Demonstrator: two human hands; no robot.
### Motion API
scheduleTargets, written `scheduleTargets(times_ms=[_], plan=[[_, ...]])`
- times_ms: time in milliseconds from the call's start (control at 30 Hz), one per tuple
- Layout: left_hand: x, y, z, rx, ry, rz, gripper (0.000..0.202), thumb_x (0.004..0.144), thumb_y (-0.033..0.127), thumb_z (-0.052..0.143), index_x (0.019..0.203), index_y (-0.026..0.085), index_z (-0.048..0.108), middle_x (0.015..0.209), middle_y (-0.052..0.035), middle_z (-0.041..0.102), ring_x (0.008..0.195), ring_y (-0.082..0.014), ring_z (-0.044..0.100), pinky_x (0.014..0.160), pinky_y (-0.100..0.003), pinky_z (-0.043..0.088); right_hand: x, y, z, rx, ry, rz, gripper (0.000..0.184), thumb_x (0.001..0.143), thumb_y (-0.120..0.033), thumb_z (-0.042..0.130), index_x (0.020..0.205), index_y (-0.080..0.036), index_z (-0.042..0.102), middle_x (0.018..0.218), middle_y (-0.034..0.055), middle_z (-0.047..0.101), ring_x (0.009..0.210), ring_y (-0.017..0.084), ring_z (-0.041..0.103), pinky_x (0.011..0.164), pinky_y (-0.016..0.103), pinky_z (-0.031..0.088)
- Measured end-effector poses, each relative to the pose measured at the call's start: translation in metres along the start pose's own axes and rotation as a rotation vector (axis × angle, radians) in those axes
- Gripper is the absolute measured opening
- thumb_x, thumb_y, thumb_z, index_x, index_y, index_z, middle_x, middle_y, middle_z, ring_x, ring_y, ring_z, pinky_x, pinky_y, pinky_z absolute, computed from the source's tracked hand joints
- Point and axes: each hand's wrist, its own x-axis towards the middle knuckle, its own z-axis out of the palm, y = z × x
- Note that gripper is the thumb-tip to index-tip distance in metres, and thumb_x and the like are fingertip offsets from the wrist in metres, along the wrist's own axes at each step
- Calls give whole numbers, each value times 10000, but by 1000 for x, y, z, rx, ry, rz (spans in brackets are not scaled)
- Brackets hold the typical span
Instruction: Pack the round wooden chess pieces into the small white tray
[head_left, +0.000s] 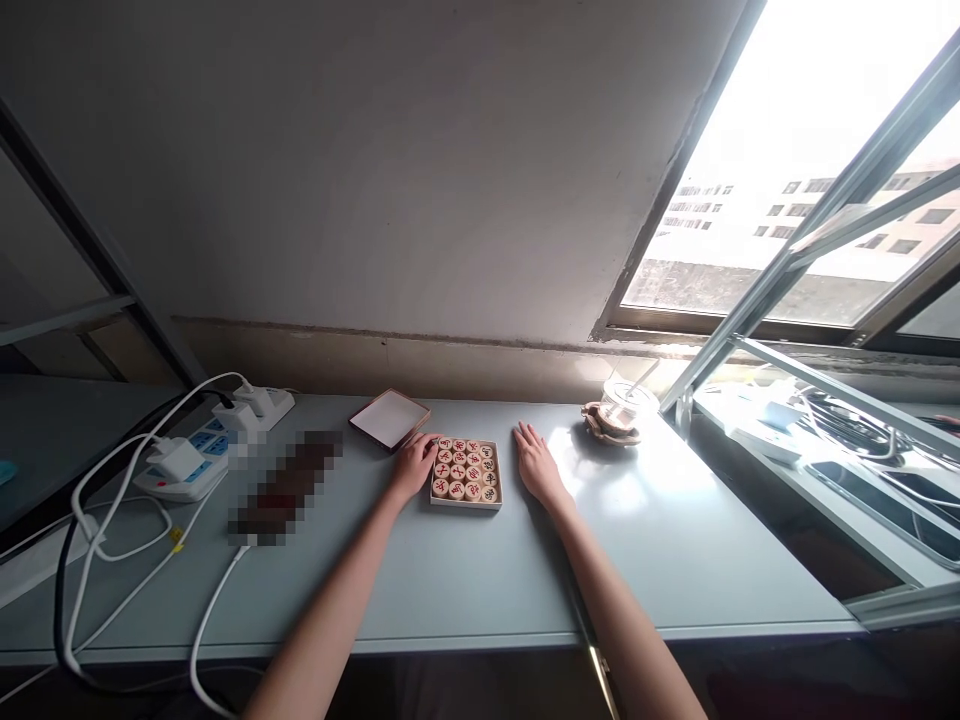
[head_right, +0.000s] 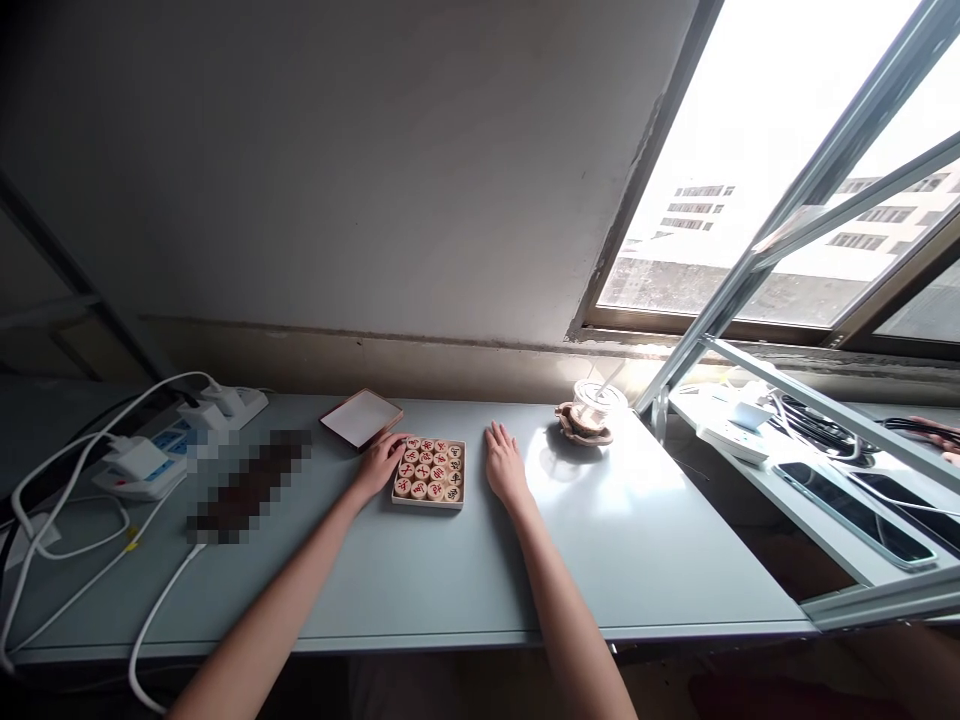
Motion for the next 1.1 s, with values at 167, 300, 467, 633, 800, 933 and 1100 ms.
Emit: scheduleTargets(times_ms=[167,300,467,633,800,933,1100], plan=[[0,1,1,-3,21,10,253,851,206,398,1005,192,599,1037,-69,623,990,-198,568,898,-365,448,3,9,-16,-39,100,16,450,876,-120,304,1288,-217,453,1414,84,371,1323,248,279,1041,553,215],[0,2,1,-5,23,7,259,852,210,397,1012,192,600,1038,-75,620,983,-199,570,883,-362,454,4,-22,-35,63,80,-289,418,868,-185,421,1256,-332,477,1351,19,446,1226,200,403,990,416,335],[0,0,1,-9,30,18,264,849,207,404,1029,204,596,1053,-68,616,1002,-192,565,896,-351,448,13,-55,-42,94,3,-469,370,827,-153,509,1138,-340,580,1240,23,535,1108,188,481,958,378,337],[0,0,1,-9,24,18,266,860,218,390,1025,189,596,1047,-75,618,1005,-190,562,895,-344,444,18,-52,-42,120,73,-419,189,821,-315,566,994,-274,630,1097,41,602,1037,209,508,990,426,275],[0,-2,2,-10,28,11,261,852,219,400,1020,199,599,1038,-67,622,988,-191,567,892,-355,448,11,-24,-38,82,194,-186,191,831,-391,526,942,-260,612,1092,39,594,1064,228,480,997,479,229],[0,-3,4,-16,28,15,255,853,213,395,1010,202,596,1035,-62,620,994,-194,561,906,-367,442,4,-3,-32,-17,210,6,194,842,-325,486,968,-256,617,1145,67,563,1121,264,441,992,561,173],[0,-1,2,-13,8,3,268,858,222,383,1028,187,588,1056,-78,609,1017,-199,553,919,-368,432,0,-24,-38,135,90,-218,323,837,-321,518,1155,-366,549,1282,15,488,1168,234,414,960,456,297]])
